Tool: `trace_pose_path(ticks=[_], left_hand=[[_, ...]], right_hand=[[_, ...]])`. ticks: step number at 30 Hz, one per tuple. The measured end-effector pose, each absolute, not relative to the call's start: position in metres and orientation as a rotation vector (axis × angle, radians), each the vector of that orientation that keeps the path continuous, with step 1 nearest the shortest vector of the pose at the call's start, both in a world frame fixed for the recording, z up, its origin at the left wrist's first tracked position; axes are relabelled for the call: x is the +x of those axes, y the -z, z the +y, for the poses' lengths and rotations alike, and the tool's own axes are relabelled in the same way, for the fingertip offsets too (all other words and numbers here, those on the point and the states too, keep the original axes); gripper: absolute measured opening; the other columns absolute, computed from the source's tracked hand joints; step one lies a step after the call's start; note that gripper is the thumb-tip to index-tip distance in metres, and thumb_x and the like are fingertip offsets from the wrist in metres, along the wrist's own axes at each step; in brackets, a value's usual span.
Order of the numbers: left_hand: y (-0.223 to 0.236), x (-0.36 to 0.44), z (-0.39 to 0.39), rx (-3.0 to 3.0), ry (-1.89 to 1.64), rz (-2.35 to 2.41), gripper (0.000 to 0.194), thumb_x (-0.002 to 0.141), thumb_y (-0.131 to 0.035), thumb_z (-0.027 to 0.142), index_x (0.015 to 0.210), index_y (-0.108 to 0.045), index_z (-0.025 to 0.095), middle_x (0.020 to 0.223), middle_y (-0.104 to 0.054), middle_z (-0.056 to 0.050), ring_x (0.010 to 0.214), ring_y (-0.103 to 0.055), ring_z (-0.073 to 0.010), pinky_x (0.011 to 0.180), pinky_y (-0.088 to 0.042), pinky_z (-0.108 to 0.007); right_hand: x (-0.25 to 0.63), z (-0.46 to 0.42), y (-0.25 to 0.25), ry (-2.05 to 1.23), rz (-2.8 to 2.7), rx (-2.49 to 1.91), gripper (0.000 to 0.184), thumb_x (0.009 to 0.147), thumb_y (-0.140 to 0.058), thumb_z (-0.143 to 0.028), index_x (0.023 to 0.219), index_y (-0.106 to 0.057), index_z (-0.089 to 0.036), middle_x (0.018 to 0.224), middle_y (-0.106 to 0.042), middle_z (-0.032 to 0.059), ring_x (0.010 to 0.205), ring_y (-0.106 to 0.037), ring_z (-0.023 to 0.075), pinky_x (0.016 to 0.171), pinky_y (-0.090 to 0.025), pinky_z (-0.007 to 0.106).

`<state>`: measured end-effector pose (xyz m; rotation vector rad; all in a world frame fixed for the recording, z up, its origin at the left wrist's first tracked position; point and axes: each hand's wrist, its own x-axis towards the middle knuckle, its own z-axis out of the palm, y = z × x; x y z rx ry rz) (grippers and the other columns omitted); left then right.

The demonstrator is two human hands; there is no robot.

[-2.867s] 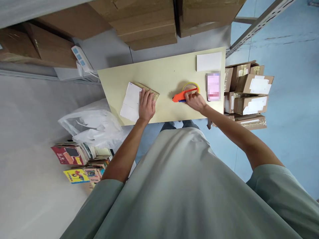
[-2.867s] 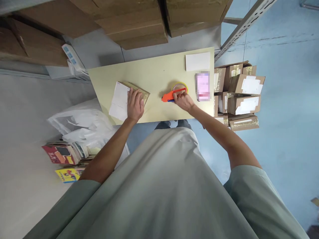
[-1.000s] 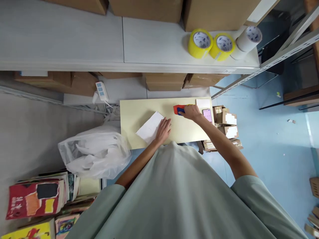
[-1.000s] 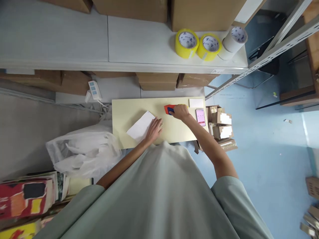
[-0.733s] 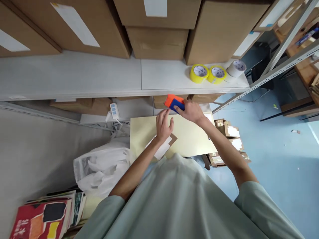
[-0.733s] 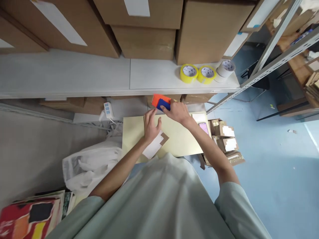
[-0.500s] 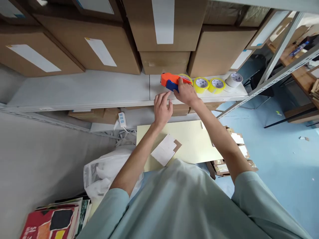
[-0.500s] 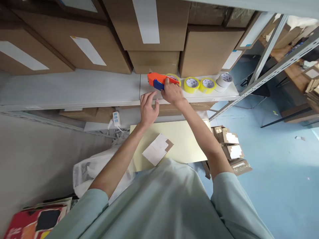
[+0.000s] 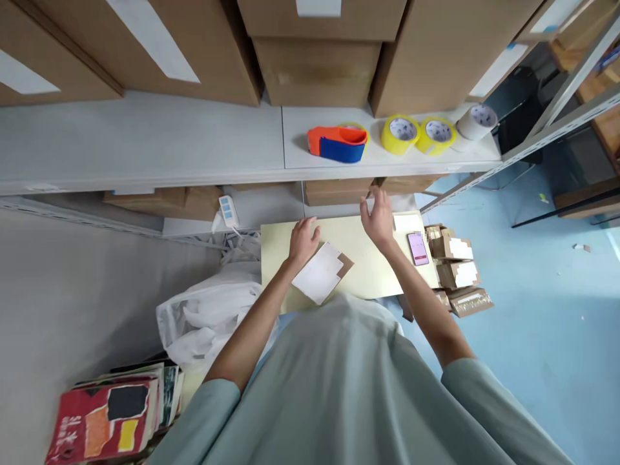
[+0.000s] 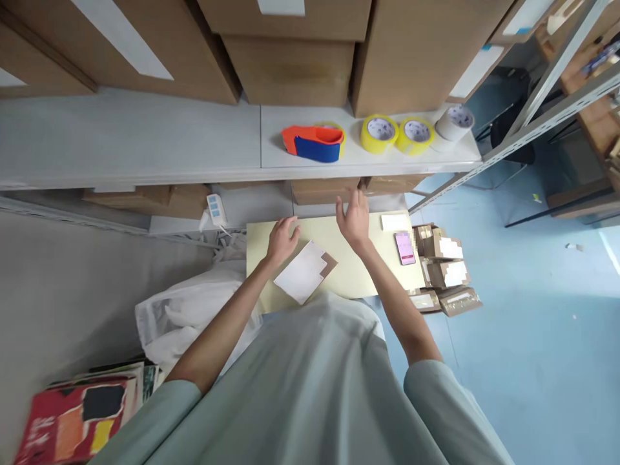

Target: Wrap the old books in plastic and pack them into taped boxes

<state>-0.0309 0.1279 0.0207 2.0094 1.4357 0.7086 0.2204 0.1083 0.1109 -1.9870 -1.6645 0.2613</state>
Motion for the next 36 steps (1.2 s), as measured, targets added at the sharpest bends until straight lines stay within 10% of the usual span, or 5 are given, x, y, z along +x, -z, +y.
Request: trace_pose_path(ticks=[8,13,25,36], left_hand=[[0.063,-0.017,0.103,1.799,-0.192,1.494,0.054,0.109,-0.061,0.047,0.148,-0.064,0.01,0.158,-0.066,-0.029,0.152,-0.062,-0.0387,0.128,-0.046,-0.054],[0.062,-0.009,0.094,1.742,-0.163,1.477,0.042,0.108,-0.061,0.054,0.132,-0.071,0.02,0.132,-0.081,-0.022,0.129,-0.076,-0.0386,0.113,-0.057,-0.051],[-0.01,-0.021,0.036,1.626,-0.734,1.544,0.046,0.109,-0.063,0.063,0.127,-0.073,0.022,0.117,-0.078,-0.014,0.108,-0.078,-0.028,0.105,-0.064,-0.044],[0.0,0.006,0.001,1.58,-0.745,1.568,0.032,0.107,-0.072,0.043,0.132,-0.071,0.021,0.124,-0.073,-0.013,0.109,-0.081,-0.0257,0.104,-0.066,-0.04]], right_hand=[[0.194,-0.035,0.001,-1.323,-0.873,-2.242,0.045,0.111,-0.049,-0.063,0.108,-0.067,-0.021,0.124,-0.079,0.0189,0.121,-0.076,0.0314,0.106,-0.06,0.045],[0.184,-0.045,0.007,-1.533,-0.479,-1.895,0.037,0.108,-0.058,-0.056,0.101,-0.07,-0.022,0.129,-0.081,0.0164,0.123,-0.079,0.0259,0.107,-0.064,0.038],[0.209,-0.062,-0.053,-1.213,-0.806,-1.653,0.076,0.102,-0.059,-0.081,0.151,-0.067,-0.023,0.161,-0.07,0.0161,0.146,-0.07,0.0331,0.125,-0.057,0.052],[0.25,-0.038,-0.051,-1.128,-1.044,-1.853,0.067,0.114,-0.036,-0.073,0.145,-0.064,-0.021,0.149,-0.077,0.0178,0.13,-0.077,0.0256,0.109,-0.064,0.042]])
